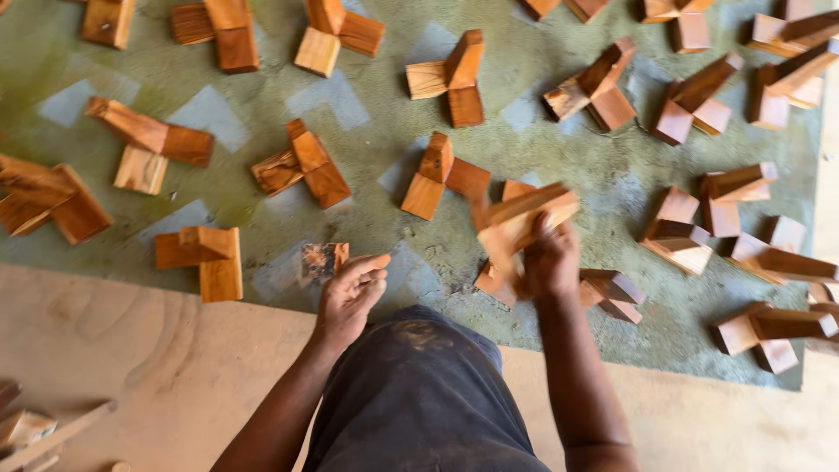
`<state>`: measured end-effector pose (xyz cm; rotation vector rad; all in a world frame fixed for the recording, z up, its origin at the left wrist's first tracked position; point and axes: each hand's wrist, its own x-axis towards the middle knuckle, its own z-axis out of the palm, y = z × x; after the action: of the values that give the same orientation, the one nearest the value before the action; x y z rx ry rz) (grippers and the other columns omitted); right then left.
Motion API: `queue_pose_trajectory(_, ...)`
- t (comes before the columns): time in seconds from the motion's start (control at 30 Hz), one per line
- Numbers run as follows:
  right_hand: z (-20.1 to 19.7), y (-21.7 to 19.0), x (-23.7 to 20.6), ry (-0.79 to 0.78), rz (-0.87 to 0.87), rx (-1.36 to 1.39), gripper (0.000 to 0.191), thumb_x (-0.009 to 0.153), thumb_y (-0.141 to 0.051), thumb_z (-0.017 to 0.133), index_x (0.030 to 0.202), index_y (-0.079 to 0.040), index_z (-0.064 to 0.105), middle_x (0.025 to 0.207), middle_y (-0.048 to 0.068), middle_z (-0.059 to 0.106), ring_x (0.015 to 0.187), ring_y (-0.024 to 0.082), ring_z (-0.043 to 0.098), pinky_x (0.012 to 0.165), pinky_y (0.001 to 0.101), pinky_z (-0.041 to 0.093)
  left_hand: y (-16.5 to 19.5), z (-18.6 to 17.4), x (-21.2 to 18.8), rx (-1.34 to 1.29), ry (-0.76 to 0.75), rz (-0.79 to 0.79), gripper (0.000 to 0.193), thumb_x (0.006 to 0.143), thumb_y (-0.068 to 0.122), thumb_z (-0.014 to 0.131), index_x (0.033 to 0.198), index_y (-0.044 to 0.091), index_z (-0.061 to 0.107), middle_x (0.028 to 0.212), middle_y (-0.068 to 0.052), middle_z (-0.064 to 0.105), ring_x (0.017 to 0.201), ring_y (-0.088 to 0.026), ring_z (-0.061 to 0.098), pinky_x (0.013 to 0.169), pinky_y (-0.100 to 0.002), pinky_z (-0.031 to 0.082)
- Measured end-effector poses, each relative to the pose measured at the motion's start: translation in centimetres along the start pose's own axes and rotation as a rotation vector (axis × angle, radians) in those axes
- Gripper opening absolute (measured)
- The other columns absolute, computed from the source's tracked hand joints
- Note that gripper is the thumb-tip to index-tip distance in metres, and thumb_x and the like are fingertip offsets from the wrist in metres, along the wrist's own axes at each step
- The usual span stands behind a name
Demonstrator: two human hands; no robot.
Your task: The person sands multiple small wooden pieces using a sanding block. They pick up each piece, rub the surfaces with the block, and place the piece back on the floor. The process is repeated for several pieces.
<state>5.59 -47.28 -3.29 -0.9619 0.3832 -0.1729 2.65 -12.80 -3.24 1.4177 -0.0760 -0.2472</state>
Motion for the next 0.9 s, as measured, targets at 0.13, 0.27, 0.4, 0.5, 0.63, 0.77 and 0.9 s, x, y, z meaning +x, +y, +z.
queue_pose_trajectory(0.13, -3.5, -6.0, 4.9, -0.008, -0.328, -0.380, 0.021, 0.111, -0.015, 0.068, 0.118, 0.002, 0.059, 0.098, 0.004, 0.061, 0.085, 0.011, 0.056, 0.076, 0.0267, 0.045, -1.3, 0.2, 0.1, -0.034, 0.028, 0.009, 0.037, 0.097, -0.001, 0.067, 0.133, 0.001, 0.064, 0.133, -0.009, 0.066, 0.113, -0.015, 0.065, 0.100, -0.029, 0.054)
queue_pose_trajectory(0.27, -7.6, -8.7, 11.2, 0.161, -0.387, -0.926, 0.035, 0.097, -0.016, 0.081, 0.121, -0.002, 0.061, 0.111, 0.007, 0.071, 0.100, 0.016, 0.070, 0.088, 0.0294, 0.057, -2.6, 0.9, 0.1, -0.014, 0.025, -0.005, 0.035, 0.098, 0.003, 0.068, 0.133, 0.001, 0.064, 0.127, -0.008, 0.069, 0.109, -0.013, 0.066, 0.094, -0.027, 0.056)
queue_pose_trajectory(0.4, -12.5, -8.5, 14.6, 0.293, -0.310, -1.279, 0.041, 0.082, -0.013, 0.082, 0.119, -0.006, 0.067, 0.113, 0.011, 0.074, 0.105, 0.023, 0.071, 0.085, 0.0376, 0.059, -3.4, 2.5, 0.2, 0.000, 0.027, -0.044, 0.037, 0.100, 0.004, 0.068, 0.136, 0.001, 0.064, 0.118, -0.008, 0.069, 0.104, -0.011, 0.064, 0.088, -0.024, 0.054)
queue_pose_trajectory(0.5, -15.7, -9.4, 15.4, 0.320, -0.267, -1.481, 0.034, 0.085, -0.013, 0.082, 0.117, -0.006, 0.072, 0.111, 0.014, 0.074, 0.104, 0.027, 0.070, 0.089, 0.0417, 0.056, -4.0, 3.9, 0.7, 0.032, 0.023, -0.073, 0.037, 0.101, 0.004, 0.067, 0.138, 0.001, 0.064, 0.113, -0.008, 0.069, 0.099, -0.010, 0.062, 0.084, -0.024, 0.053)
queue_pose_trajectory(0.63, -19.0, -12.0, 14.3, 0.262, -0.172, -1.391, 0.026, 0.097, -0.020, 0.076, 0.119, -0.006, 0.073, 0.113, 0.012, 0.074, 0.103, 0.023, 0.070, 0.089, 0.0387, 0.055, -5.2, 4.7, 1.6, 0.017, 0.014, -0.030, 0.035, 0.100, 0.005, 0.066, 0.135, 0.000, 0.062, 0.120, -0.007, 0.069, 0.106, -0.010, 0.063, 0.088, -0.024, 0.055)
queue_pose_trajectory(0.77, -17.6, -10.9, 7.7, 0.312, -0.357, -1.040, 0.020, 0.108, -0.015, 0.064, 0.118, 0.001, 0.070, 0.101, 0.006, 0.071, 0.091, 0.011, 0.066, 0.084, 0.0264, 0.055, -6.4, 3.7, 1.9, 0.004, 0.085, -0.101, 0.036, 0.097, 0.002, 0.068, 0.133, -0.001, 0.063, 0.126, -0.009, 0.068, 0.106, -0.011, 0.065, 0.091, -0.024, 0.055)
queue_pose_trajectory(0.9, -12.4, -5.2, 2.6, 0.227, -0.504, -0.623, 0.018, 0.113, -0.018, 0.066, 0.113, -0.001, 0.069, 0.100, 0.005, 0.070, 0.090, 0.011, 0.062, 0.086, 0.0265, 0.054, -7.6, 3.7, 3.1, -0.083, 0.107, -0.174, 0.036, 0.097, 0.002, 0.069, 0.133, -0.002, 0.066, 0.123, -0.011, 0.071, 0.102, -0.012, 0.066, 0.088, -0.024, 0.055)
